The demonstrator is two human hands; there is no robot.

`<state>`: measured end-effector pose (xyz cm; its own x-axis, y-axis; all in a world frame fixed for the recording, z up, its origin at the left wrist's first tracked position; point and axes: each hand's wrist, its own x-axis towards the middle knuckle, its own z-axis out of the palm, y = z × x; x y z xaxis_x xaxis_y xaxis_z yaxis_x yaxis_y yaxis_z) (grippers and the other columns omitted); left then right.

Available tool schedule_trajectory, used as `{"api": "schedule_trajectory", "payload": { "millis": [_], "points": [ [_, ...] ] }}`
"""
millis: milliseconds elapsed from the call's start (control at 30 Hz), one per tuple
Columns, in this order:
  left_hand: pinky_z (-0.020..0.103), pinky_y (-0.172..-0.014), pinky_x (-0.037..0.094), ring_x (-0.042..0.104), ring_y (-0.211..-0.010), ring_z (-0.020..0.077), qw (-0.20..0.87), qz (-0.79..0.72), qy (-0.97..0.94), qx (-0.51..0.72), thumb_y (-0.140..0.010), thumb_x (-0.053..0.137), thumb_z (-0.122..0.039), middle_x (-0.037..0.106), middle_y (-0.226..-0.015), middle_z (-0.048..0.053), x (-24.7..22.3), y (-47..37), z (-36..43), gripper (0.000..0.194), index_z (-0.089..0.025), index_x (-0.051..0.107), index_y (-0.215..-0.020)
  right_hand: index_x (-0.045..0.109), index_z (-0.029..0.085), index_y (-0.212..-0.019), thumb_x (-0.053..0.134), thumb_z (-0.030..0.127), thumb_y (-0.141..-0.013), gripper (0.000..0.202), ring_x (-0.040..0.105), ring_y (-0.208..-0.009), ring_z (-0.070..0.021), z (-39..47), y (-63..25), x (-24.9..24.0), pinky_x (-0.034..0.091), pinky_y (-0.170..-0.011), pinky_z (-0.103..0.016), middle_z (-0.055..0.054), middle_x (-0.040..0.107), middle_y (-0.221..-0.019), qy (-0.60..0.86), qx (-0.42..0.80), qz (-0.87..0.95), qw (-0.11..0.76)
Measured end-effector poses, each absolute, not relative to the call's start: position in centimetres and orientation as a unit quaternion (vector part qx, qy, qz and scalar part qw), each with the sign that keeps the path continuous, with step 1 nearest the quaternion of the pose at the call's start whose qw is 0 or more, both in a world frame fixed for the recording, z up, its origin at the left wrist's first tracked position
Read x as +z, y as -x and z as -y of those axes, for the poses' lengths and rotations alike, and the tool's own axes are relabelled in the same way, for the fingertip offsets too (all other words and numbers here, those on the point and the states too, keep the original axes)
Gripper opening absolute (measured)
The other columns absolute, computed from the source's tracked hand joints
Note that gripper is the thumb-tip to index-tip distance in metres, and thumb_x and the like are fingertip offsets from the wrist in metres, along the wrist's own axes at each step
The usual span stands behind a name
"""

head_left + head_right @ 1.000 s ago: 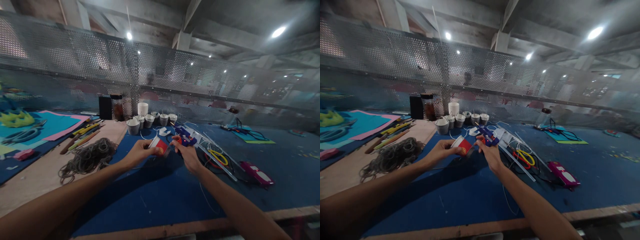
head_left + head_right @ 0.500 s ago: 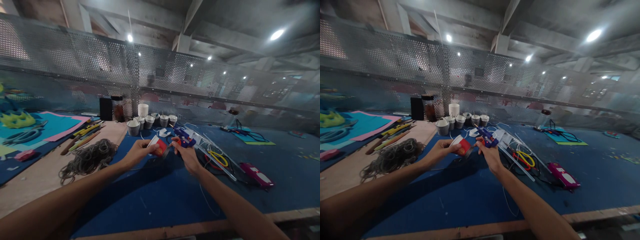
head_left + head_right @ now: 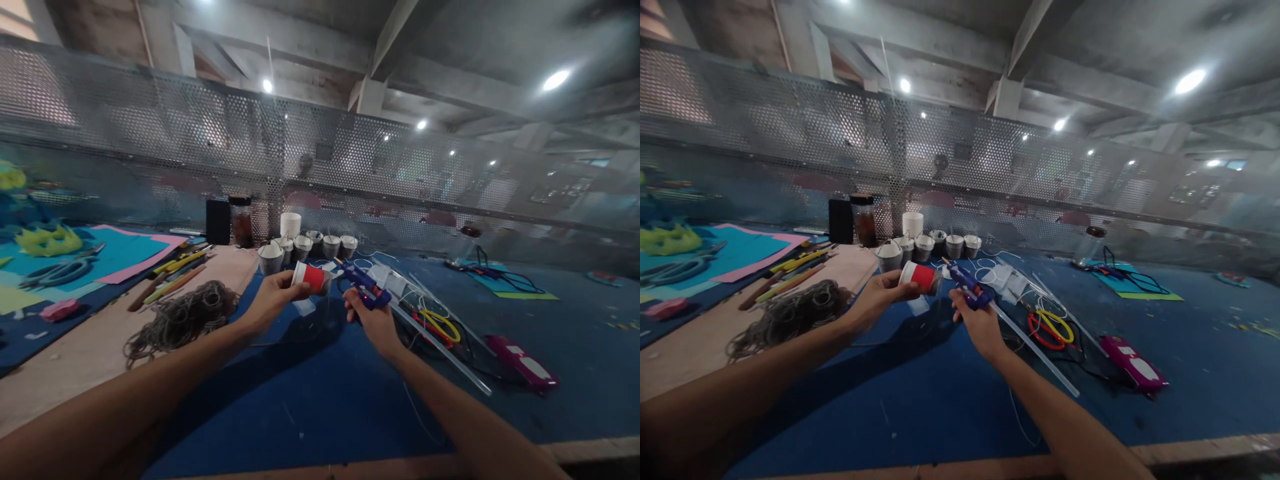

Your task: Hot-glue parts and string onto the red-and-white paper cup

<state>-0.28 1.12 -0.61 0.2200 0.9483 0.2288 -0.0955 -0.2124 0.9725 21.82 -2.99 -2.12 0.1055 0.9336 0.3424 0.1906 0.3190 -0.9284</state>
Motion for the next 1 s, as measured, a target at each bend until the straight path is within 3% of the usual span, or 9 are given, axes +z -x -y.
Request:
{"api": "schedule_trajectory", "payload": {
  "millis": [167,333,500,1000],
  "points": [
    [0.036,-0.084,0.056,0.072,-0.088,0.0236,0.496,-0.365,-0.584,0.529,-0.083,0.071,-0.040,0.079,-0.098,0.010,-0.9,0.5,-1.5,0.031,-0.016,0.077,-0.101,0.073,0.019,-0.084,0.067,0.061,-0.085,0.043,0.062,-0.059,-0.0169,4.0,-21.4,-2.7,0.049,-0.063,-0.031,-0.003,0.068,-0.070,0.497,0.350,0.618,0.499],
    [0.035,-0.088,0.054,0.071,-0.094,0.0249,0.459,-0.354,-0.611,0.539,-0.085,0.070,-0.039,0.079,-0.100,0.010,-0.3,0.5,-0.9,0.028,-0.015,0.078,-0.099,0.069,0.021,-0.064,0.067,0.060,-0.084,0.044,0.068,-0.069,-0.0221,4.2,-21.4,-3.1,0.052,-0.073,-0.034,-0.004,0.067,-0.063,0.537,0.305,0.628,0.474],
    [0.037,-0.086,0.053,0.071,-0.093,0.0262,0.434,-0.365,-0.619,0.543,-0.083,0.071,-0.038,0.079,-0.099,0.010,0.3,0.2,-0.4,0.029,-0.015,0.078,-0.099,0.070,0.021,-0.067,0.069,0.060,-0.082,0.042,0.064,-0.057,-0.0219,3.9,-21.4,-3.3,0.052,-0.065,-0.037,-0.003,0.066,-0.057,0.552,0.287,0.622,0.475],
    [0.031,-0.074,0.052,0.069,-0.085,0.0244,0.379,-0.376,-0.644,0.549,-0.083,0.070,-0.041,0.078,-0.092,0.009,-0.1,0.2,-0.6,0.033,-0.012,0.078,-0.098,0.067,0.020,-0.068,0.069,0.062,-0.080,0.044,0.062,-0.053,-0.0187,3.8,-21.2,-3.3,0.051,-0.060,-0.033,-0.004,0.067,-0.063,0.581,0.284,0.606,0.464]
  ]
}}
